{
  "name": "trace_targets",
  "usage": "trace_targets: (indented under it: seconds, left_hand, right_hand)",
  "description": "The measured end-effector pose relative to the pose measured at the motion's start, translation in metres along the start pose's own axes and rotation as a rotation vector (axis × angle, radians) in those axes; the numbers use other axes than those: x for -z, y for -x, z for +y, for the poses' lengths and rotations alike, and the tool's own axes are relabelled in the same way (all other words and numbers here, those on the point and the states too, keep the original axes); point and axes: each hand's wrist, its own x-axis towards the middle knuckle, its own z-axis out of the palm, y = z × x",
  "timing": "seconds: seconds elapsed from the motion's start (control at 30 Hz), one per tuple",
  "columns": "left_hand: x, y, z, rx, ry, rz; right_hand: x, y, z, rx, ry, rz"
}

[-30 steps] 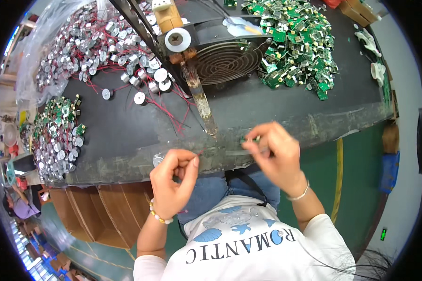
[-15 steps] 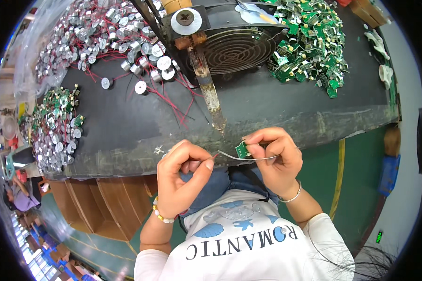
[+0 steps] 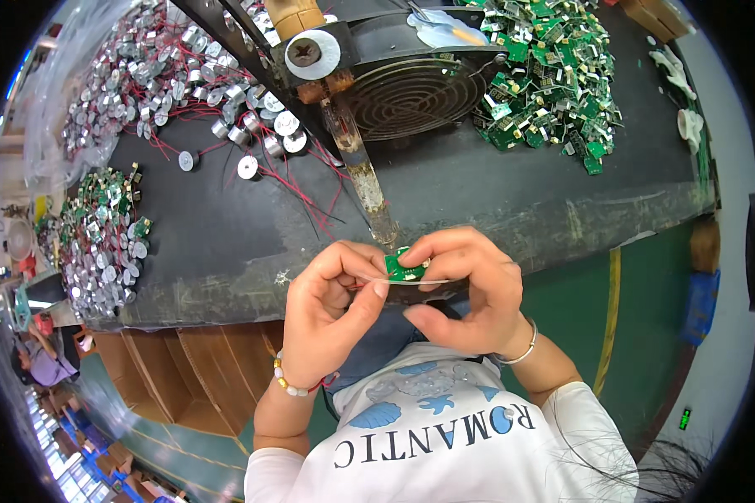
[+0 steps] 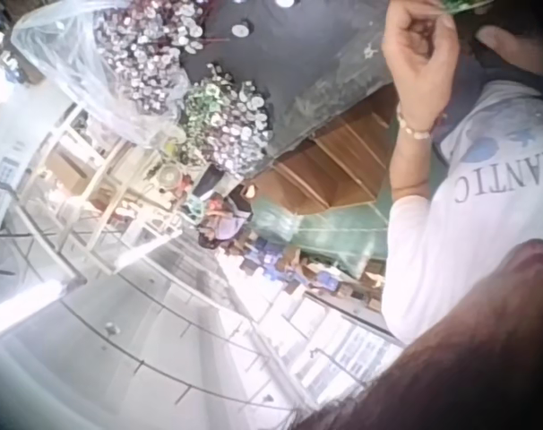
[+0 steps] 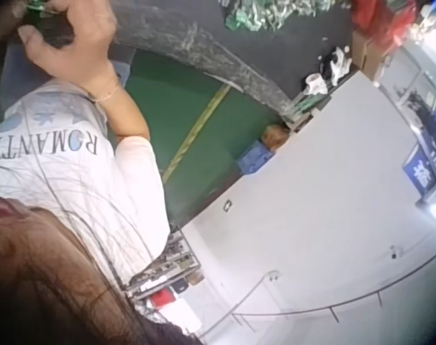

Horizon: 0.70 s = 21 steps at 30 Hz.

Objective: The person solders wires from small electronic components onto circuit boards using solder wire against a stationary soldering iron and places the assembled units into a pile.

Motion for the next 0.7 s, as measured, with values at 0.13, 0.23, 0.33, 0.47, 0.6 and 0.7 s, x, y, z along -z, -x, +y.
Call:
trace_targets:
  seconds: [0.13, 0.23, 0.33, 0.47, 0.6, 0.7]
  left_hand:
    - [0.001, -0.003, 0.000, 0.022, 0.027, 0.019]
    - [0.000, -0.006, 0.002, 0.039, 0.025, 0.037]
    - [0.001, -0.009, 0.004, 0.045, 0.027, 0.027]
    - [0.005, -0.011, 0.005, 0.065, 0.023, 0.016]
    - [0.005, -0.014, 0.006, 0.053, 0.045, 0.028]
    - [0.003, -0.015, 0.008, 0.032, 0.049, 0.023]
  right_hand:
    - [0.005, 0.004, 0.006, 0.032, 0.037, -0.023]
    - [0.006, 0.002, 0.006, 0.012, 0.019, 0.009]
    - [0.007, -0.001, 0.009, 0.039, 0.005, 0.019]
    - [0.011, -0.004, 0.006, 0.033, 0.027, -0.034]
    - [0.010, -0.008, 0.011, 0.109, 0.025, 0.014]
    - [0.011, -0.008, 0.012, 0.119, 0.014, 0.028]
